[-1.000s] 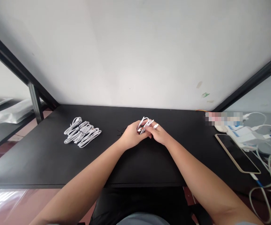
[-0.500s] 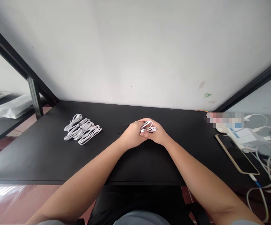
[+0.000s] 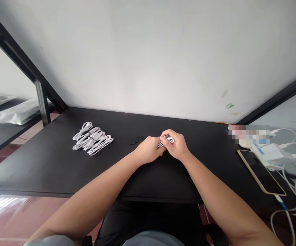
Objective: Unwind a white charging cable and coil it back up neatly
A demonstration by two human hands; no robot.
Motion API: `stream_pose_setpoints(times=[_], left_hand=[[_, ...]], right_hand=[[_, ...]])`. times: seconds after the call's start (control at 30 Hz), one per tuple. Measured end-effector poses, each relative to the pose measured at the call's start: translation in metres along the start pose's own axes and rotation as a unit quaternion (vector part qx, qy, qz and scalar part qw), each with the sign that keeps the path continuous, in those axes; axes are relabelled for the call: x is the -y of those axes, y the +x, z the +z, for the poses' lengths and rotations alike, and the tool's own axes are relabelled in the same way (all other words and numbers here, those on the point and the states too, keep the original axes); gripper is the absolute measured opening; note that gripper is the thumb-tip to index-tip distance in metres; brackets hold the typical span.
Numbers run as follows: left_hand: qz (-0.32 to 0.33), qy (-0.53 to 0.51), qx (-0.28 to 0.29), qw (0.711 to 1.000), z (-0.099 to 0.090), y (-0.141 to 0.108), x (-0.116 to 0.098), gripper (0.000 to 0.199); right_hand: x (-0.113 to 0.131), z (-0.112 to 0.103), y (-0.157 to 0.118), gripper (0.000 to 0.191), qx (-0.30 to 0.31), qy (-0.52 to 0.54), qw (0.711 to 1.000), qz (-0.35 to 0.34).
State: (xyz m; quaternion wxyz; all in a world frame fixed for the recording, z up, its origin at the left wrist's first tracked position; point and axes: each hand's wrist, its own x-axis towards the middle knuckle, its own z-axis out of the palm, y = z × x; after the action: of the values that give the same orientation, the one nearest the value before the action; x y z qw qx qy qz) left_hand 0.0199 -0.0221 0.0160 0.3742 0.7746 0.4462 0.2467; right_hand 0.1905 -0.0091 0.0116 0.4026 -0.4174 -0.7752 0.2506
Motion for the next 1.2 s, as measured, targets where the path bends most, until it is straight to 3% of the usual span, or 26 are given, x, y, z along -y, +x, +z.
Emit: stream_pose_setpoints(times=[0.13, 0.37, 0.63, 0.83, 0.93, 0.97, 1.07, 1.2], left_hand=[[0.012, 0.016, -0.055, 0.998, 0.0, -0.003, -0.004, 0.017], [0.021, 0.002, -0.031, 0.999, -0.005, -0.002, 0.001, 0.027], [0.054, 0.056, 0.013, 0.997, -0.008, -0.002, 0.004, 0.038], [0.055, 0.136, -0.075, 0.986, -0.038, -0.004, 0.01, 0.03], [-0.014, 0.223, -0.147, 0.964, -0.058, -0.003, 0.027, 0.019], [-0.045, 0.247, -0.147, 0.957, -0.063, -0.003, 0.034, 0.017], [-0.106, 0.285, -0.071, 0.95, -0.071, -0.002, 0.053, 0.018], [-0.116, 0.272, -0.005, 0.955, -0.07, -0.001, 0.064, 0.018]], right_hand=[[-0.003, -0.003, 0.002, 0.022, -0.011, -0.001, 1.0, 0.009], [-0.008, -0.002, 0.006, 0.024, 0.046, 0.047, 0.997, 0.034], [-0.004, -0.004, 0.005, 0.025, 0.049, 0.029, 0.998, 0.019], [-0.014, -0.013, 0.007, 0.027, -0.018, -0.01, 0.999, 0.042], [-0.022, -0.017, 0.008, 0.028, -0.043, -0.015, 0.997, 0.057], [-0.024, -0.017, 0.008, 0.028, -0.049, -0.014, 0.997, 0.06], [-0.028, -0.016, 0.009, 0.028, -0.055, -0.008, 0.996, 0.066], [-0.03, -0.015, 0.009, 0.028, -0.064, -0.002, 0.996, 0.064]])
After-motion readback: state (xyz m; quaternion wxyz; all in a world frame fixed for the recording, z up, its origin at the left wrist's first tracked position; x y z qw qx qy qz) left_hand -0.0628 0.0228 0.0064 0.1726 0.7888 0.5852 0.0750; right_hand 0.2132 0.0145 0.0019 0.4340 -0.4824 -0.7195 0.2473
